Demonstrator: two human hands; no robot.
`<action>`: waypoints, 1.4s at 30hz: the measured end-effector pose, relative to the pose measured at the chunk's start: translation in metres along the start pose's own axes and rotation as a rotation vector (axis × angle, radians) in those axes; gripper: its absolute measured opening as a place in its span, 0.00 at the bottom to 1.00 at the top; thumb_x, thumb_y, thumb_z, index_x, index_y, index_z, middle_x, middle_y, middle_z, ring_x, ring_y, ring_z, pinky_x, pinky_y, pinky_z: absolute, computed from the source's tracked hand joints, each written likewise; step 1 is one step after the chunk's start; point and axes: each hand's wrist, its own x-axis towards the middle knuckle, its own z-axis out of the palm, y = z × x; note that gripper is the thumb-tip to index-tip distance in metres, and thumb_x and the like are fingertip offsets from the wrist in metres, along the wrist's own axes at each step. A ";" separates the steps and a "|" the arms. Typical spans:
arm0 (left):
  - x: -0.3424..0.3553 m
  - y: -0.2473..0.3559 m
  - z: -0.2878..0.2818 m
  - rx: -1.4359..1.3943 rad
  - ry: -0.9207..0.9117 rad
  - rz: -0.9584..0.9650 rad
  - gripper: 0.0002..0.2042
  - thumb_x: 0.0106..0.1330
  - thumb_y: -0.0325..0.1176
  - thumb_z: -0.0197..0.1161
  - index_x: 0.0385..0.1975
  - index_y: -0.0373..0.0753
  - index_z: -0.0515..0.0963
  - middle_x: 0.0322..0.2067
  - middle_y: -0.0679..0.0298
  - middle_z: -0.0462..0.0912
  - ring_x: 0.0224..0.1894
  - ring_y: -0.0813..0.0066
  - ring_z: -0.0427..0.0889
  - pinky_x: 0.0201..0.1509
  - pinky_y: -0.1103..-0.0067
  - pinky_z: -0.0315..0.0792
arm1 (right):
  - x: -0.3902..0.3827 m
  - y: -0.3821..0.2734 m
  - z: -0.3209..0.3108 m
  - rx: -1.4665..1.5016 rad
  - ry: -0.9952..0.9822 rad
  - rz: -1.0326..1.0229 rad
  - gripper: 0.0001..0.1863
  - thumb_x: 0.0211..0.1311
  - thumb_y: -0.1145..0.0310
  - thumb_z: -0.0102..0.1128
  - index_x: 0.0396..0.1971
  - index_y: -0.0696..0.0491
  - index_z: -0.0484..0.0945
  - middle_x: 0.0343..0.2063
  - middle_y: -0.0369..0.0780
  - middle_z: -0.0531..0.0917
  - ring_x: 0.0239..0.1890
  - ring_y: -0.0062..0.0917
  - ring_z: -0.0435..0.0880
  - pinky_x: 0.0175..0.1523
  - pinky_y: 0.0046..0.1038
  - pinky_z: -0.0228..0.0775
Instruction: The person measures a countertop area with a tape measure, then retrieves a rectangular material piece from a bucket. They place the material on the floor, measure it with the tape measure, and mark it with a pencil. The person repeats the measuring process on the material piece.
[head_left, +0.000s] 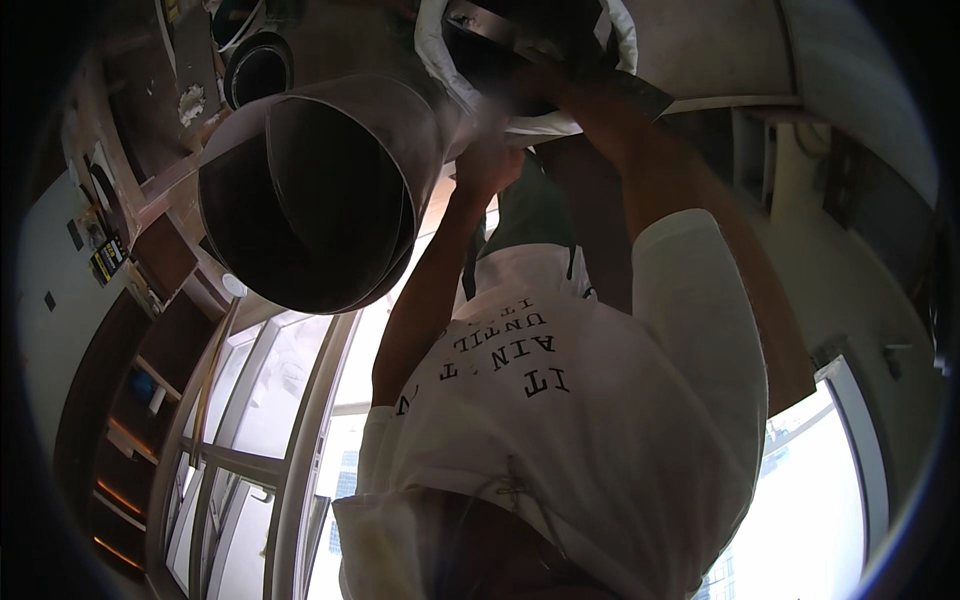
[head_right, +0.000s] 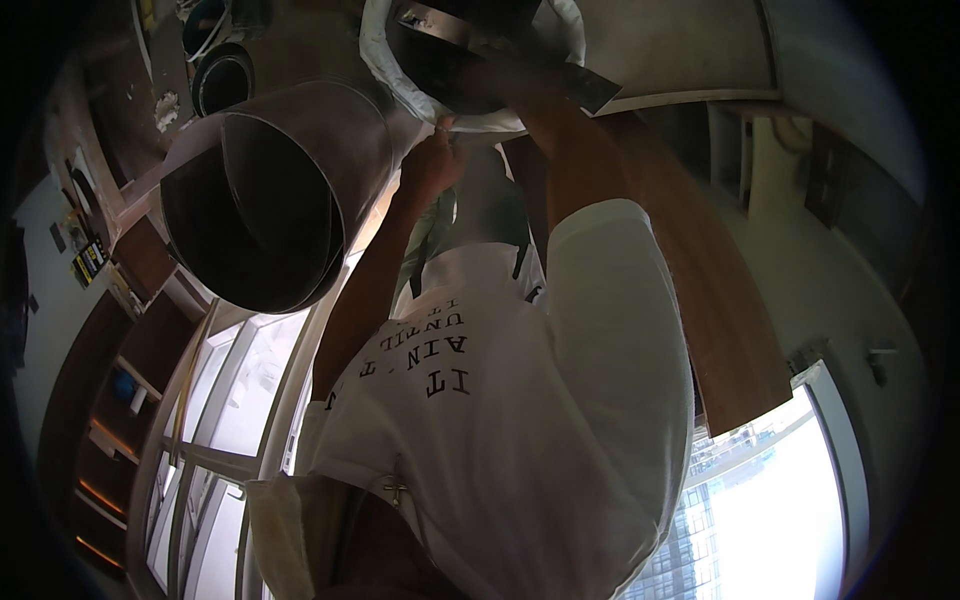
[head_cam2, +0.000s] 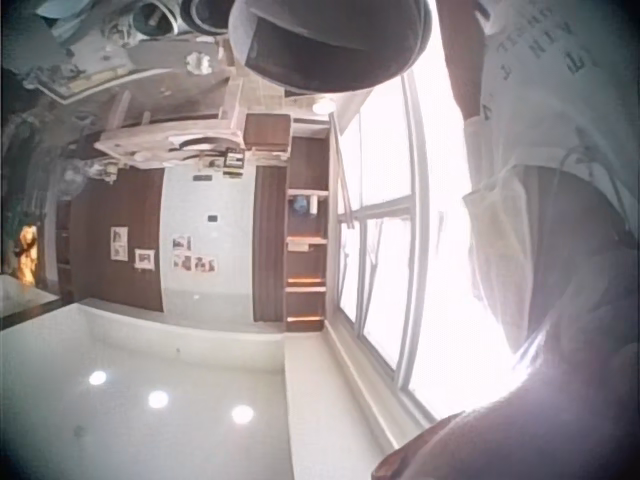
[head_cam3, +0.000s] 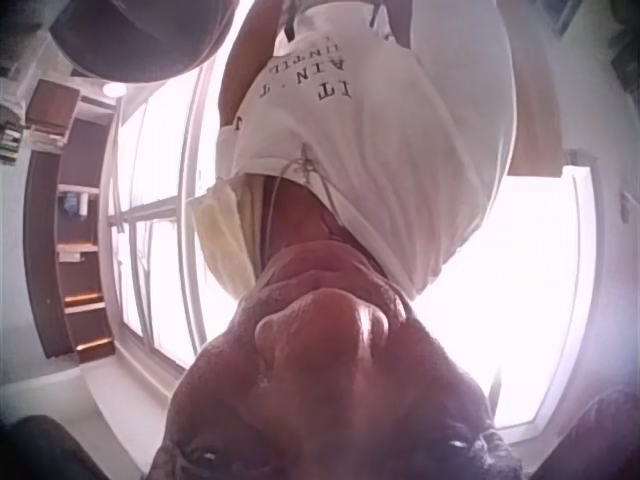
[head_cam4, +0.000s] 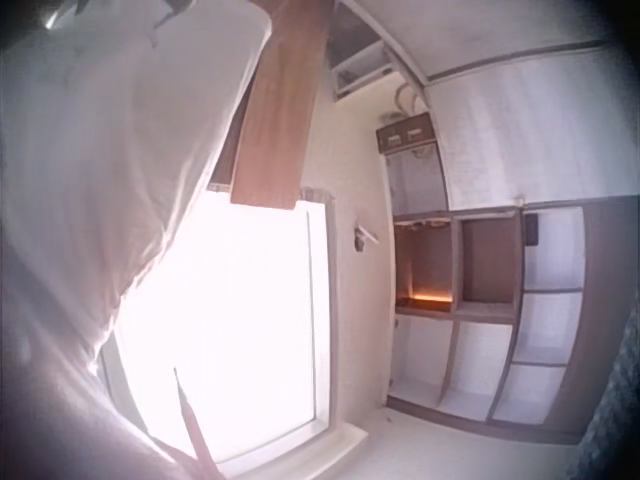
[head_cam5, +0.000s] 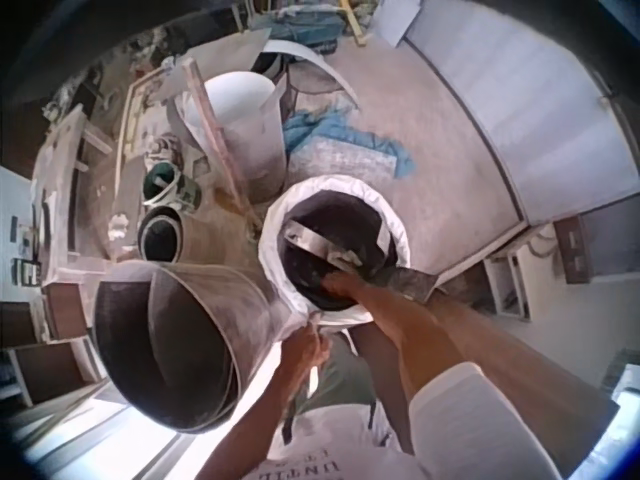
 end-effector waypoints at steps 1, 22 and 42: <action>0.000 0.000 0.002 -0.004 -0.019 -0.016 0.28 0.64 0.45 0.52 0.63 0.41 0.61 0.37 0.44 0.82 0.39 0.46 0.82 0.45 0.57 0.74 | 0.002 -0.005 0.002 -0.016 0.016 -0.006 0.25 0.67 0.52 0.45 0.58 0.50 0.74 0.50 0.45 0.79 0.53 0.34 0.76 0.62 0.36 0.62; 0.008 0.002 0.016 0.025 0.033 -0.047 0.23 0.61 0.36 0.51 0.58 0.41 0.68 0.35 0.46 0.80 0.41 0.46 0.80 0.45 0.55 0.75 | -0.005 -0.058 -0.025 -0.211 0.116 -0.098 0.25 0.64 0.61 0.47 0.58 0.57 0.70 0.55 0.49 0.74 0.59 0.39 0.71 0.67 0.39 0.57; 0.006 -0.010 0.022 -0.084 0.074 -0.045 0.24 0.61 0.38 0.52 0.59 0.40 0.69 0.37 0.45 0.80 0.42 0.48 0.81 0.46 0.57 0.75 | 0.029 -0.047 -0.089 0.028 0.727 0.378 0.20 0.58 0.62 0.59 0.48 0.55 0.76 0.48 0.49 0.79 0.51 0.41 0.77 0.56 0.42 0.68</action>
